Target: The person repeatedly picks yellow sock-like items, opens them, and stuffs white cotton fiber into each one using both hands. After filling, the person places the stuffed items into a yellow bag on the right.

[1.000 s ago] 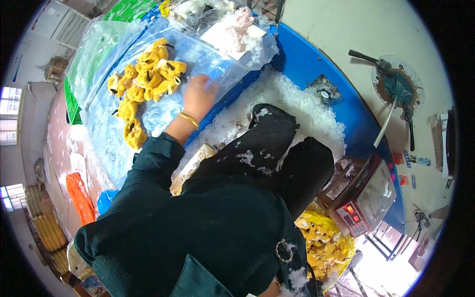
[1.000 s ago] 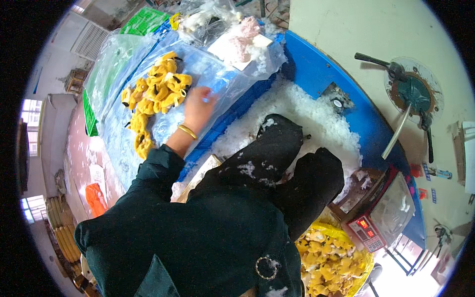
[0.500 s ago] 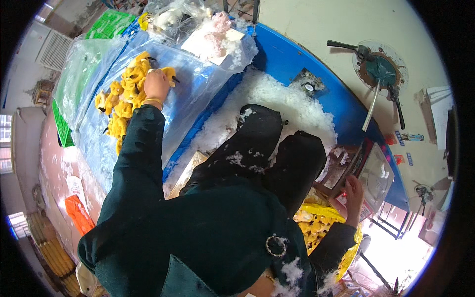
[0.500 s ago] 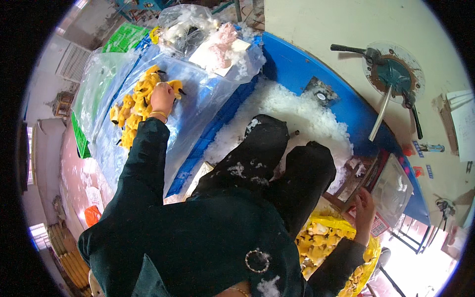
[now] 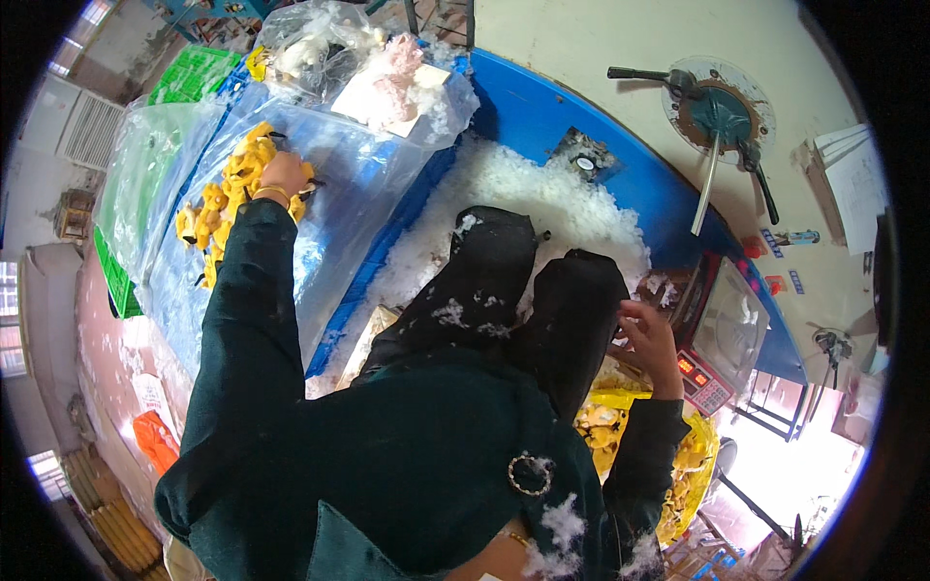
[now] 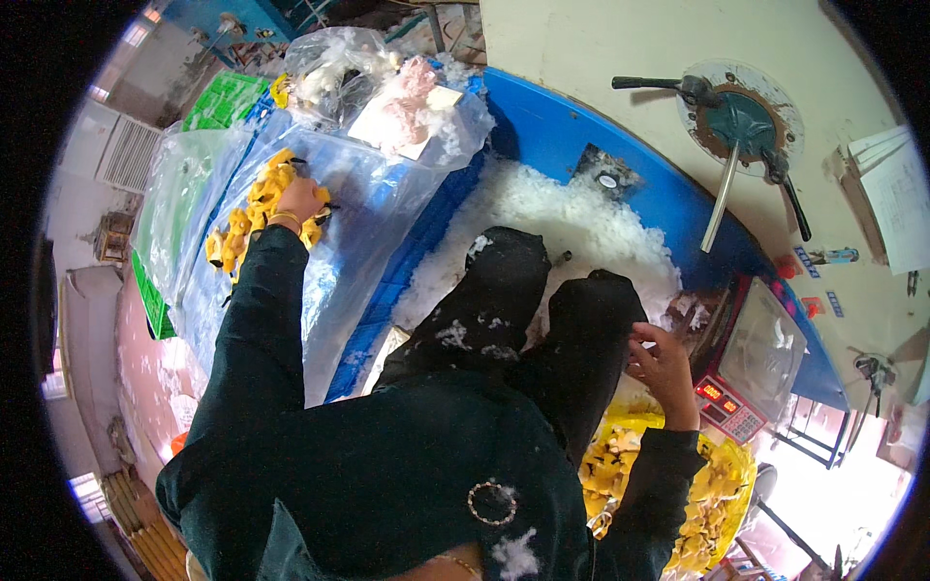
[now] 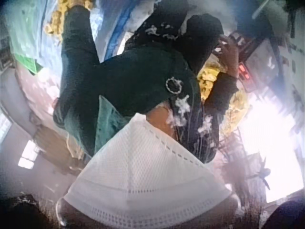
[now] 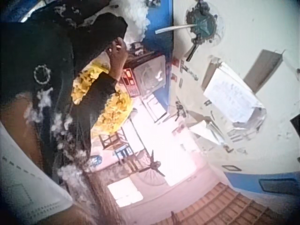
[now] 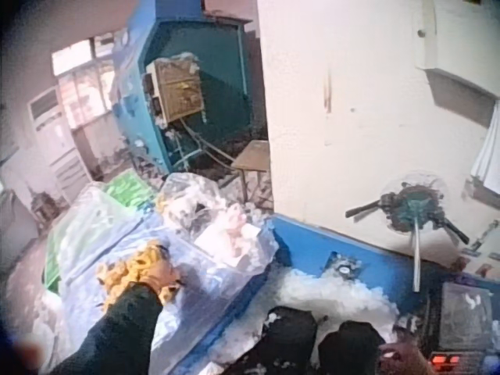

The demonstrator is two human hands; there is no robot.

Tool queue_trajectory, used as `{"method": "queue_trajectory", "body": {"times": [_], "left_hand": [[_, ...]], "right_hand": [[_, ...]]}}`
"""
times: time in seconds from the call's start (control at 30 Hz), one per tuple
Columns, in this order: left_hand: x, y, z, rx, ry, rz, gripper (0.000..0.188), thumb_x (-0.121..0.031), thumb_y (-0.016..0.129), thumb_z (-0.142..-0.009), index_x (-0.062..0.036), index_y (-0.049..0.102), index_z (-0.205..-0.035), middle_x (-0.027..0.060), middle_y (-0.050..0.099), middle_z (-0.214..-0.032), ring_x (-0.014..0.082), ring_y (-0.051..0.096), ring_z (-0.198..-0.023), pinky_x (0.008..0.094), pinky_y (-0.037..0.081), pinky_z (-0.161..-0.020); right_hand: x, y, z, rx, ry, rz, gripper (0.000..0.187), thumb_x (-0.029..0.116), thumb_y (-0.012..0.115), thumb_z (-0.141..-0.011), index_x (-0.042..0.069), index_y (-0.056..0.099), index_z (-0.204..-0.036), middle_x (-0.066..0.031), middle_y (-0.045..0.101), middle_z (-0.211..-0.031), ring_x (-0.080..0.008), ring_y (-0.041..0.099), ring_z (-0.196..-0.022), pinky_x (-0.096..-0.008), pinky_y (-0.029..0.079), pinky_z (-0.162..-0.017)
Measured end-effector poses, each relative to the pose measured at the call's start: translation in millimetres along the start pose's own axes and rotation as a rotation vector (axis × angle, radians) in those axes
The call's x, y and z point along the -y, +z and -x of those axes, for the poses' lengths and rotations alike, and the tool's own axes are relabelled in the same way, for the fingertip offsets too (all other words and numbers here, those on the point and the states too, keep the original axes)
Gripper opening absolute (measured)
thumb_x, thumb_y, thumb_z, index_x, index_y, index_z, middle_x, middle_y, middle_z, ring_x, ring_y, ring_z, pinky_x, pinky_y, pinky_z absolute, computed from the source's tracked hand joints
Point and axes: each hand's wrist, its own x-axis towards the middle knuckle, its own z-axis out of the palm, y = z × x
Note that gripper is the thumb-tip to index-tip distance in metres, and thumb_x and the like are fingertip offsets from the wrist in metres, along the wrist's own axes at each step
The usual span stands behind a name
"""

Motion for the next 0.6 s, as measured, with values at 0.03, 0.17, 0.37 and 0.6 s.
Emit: {"method": "queue_trajectory", "body": {"times": [0.03,0.17,0.37,0.6], "left_hand": [[0.0,3.0,2.0,-0.097,0.037,-0.067,0.024,-0.022,0.061,-0.077,-0.0063,0.066,-0.094,0.0144,0.066,-0.093,0.0328,0.063,-0.092,0.0429,0.050,-0.079],[-34.2,-35.7,18.4,-0.251,0.181,-0.187,0.022,-0.018,0.067,-0.071,-0.0085,0.066,-0.091,0.0120,0.063,-0.090,0.0316,0.058,-0.099,0.0411,0.048,-0.083],[-136.8,-115.1,37.6,-0.009,0.527,0.768,0.017,-0.012,0.071,-0.073,-0.0056,0.061,-0.085,0.0094,0.063,-0.085,0.0249,0.062,-0.084,0.0346,0.048,-0.075],[-294.9,-158.7,105.9,-0.007,1.215,0.833,0.021,0.003,0.069,-0.072,-0.0030,0.059,-0.089,0.0082,0.061,-0.086,0.0240,0.060,-0.080,0.0329,0.048,-0.074]], "right_hand": [[-3.1,0.2,0.6,0.018,-0.076,0.079,0.029,0.009,0.062,-0.088,0.006,0.057,-0.117,-0.0049,0.064,-0.096,-0.0099,0.060,-0.070,-0.0232,0.050,-0.055],[1.8,0.2,2.3,0.028,-0.147,0.176,0.037,0.006,0.066,-0.080,0.005,0.057,-0.116,-0.0071,0.061,-0.104,-0.0112,0.061,-0.072,-0.0235,0.050,-0.057],[96.0,20.4,-24.9,-0.043,0.012,-0.075,0.028,0.019,0.061,-0.090,0.004,0.062,-0.114,-0.0040,0.067,-0.093,-0.0098,0.063,-0.075,-0.0220,0.048,-0.062],[132.5,45.2,-92.0,0.159,-0.302,-0.226,0.023,0.023,0.059,-0.093,0.005,0.062,-0.108,-0.0022,0.061,-0.083,-0.0087,0.059,-0.065,-0.0229,0.044,-0.054]]}}
